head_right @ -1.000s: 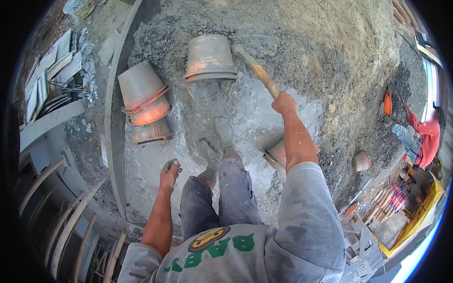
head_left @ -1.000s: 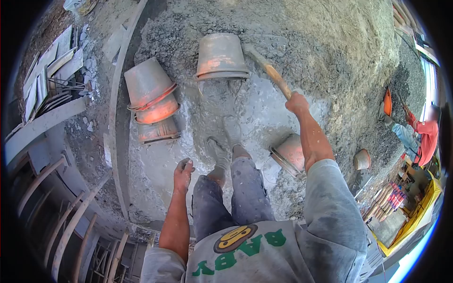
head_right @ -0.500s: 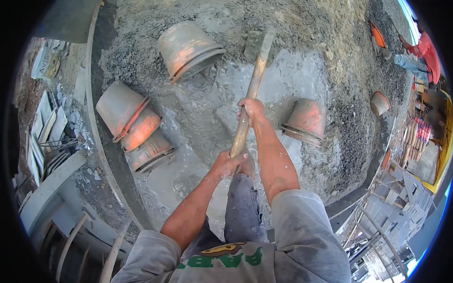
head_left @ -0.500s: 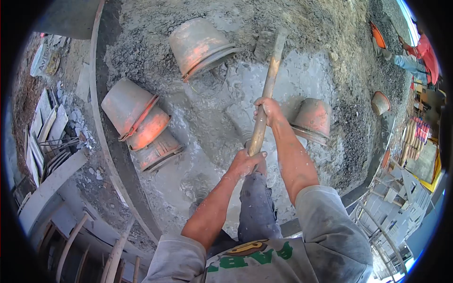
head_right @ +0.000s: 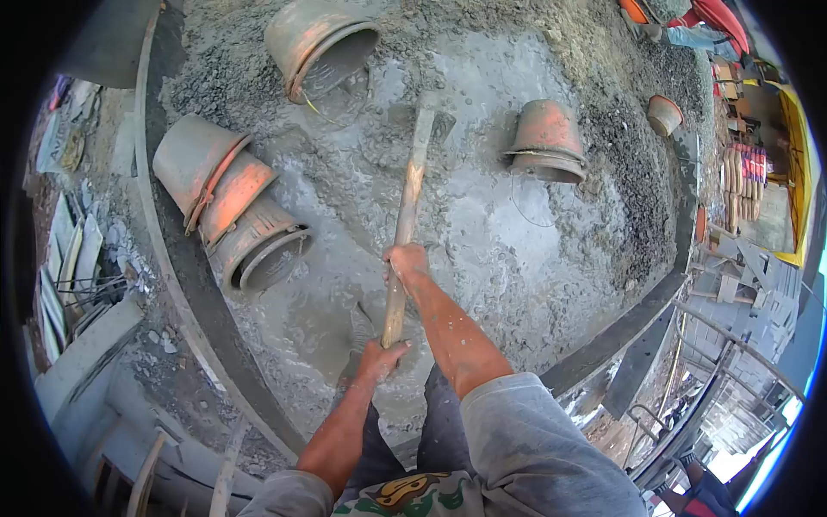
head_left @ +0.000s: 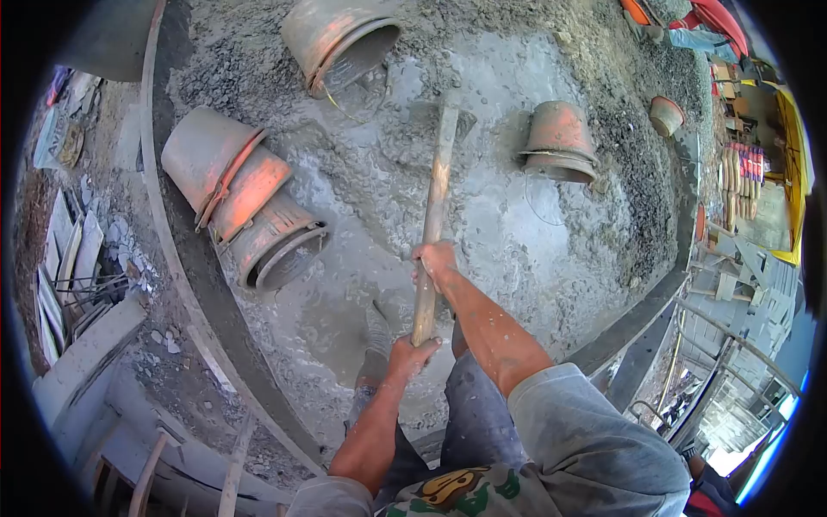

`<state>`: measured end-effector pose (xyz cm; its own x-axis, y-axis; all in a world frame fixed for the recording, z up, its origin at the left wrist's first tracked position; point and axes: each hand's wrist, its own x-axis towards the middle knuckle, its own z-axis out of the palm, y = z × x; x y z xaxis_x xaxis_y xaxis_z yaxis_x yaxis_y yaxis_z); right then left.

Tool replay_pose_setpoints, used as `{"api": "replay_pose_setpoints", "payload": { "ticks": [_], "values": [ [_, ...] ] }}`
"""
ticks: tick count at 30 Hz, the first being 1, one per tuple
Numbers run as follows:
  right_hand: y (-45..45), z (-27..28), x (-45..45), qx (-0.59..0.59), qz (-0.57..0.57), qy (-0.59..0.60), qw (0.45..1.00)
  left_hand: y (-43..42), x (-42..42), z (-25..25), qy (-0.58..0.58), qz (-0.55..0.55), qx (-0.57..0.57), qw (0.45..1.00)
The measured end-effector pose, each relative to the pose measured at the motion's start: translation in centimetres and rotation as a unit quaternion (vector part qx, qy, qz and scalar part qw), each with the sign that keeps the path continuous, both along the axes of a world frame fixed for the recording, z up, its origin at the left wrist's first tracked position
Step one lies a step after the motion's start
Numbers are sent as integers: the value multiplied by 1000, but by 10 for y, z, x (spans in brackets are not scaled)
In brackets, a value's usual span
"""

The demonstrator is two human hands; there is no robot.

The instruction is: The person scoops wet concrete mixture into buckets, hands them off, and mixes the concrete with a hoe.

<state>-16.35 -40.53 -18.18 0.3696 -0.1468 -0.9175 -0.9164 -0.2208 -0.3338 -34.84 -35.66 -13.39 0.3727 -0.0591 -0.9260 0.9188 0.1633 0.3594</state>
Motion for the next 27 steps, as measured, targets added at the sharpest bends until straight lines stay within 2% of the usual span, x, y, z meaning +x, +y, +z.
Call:
{"api": "replay_pose_setpoints", "payload": {
  "ticks": [3,4,6,9,12,13,16,19,21,22,24,26,27],
  "values": [
    [-20,17,-57,4,7,38,999,-28,-56,33,34,46,-32,998],
    [-36,17,-78,8,18,59,998,-36,-74,39,40,15,-19,999],
    [-75,-32,-124,18,112,26,993,-60,-120,30,55,-6,-15,998],
    [-83,-58,-92,152,-135,86,975,-89,-167,-3,86,-40,-50,994],
    [-85,-91,-55,101,-83,53,990,-95,-151,-20,105,-149,-27,983],
    [-88,-87,-51,75,-58,40,995,-97,-144,-17,111,-196,-15,974],
    [-93,-21,-16,64,-22,-56,996,-122,-142,-21,122,-161,-66,977],
    [-91,54,80,100,21,-198,975,-120,-42,-31,-40,-167,-30,985],
    [-77,92,174,107,67,-327,937,-99,79,-36,-146,-156,-22,977],
    [-66,101,221,103,59,-371,921,-91,127,-50,-220,-142,28,965],
    [-45,95,304,123,70,-429,892,-65,215,-69,-253,-84,50,963],
    [-30,48,357,113,74,-445,885,-61,239,-98,-221,-13,12,975],
    [-29,1,364,98,83,-385,914,-69,234,-111,-179,19,-18,983]
  ]
}}
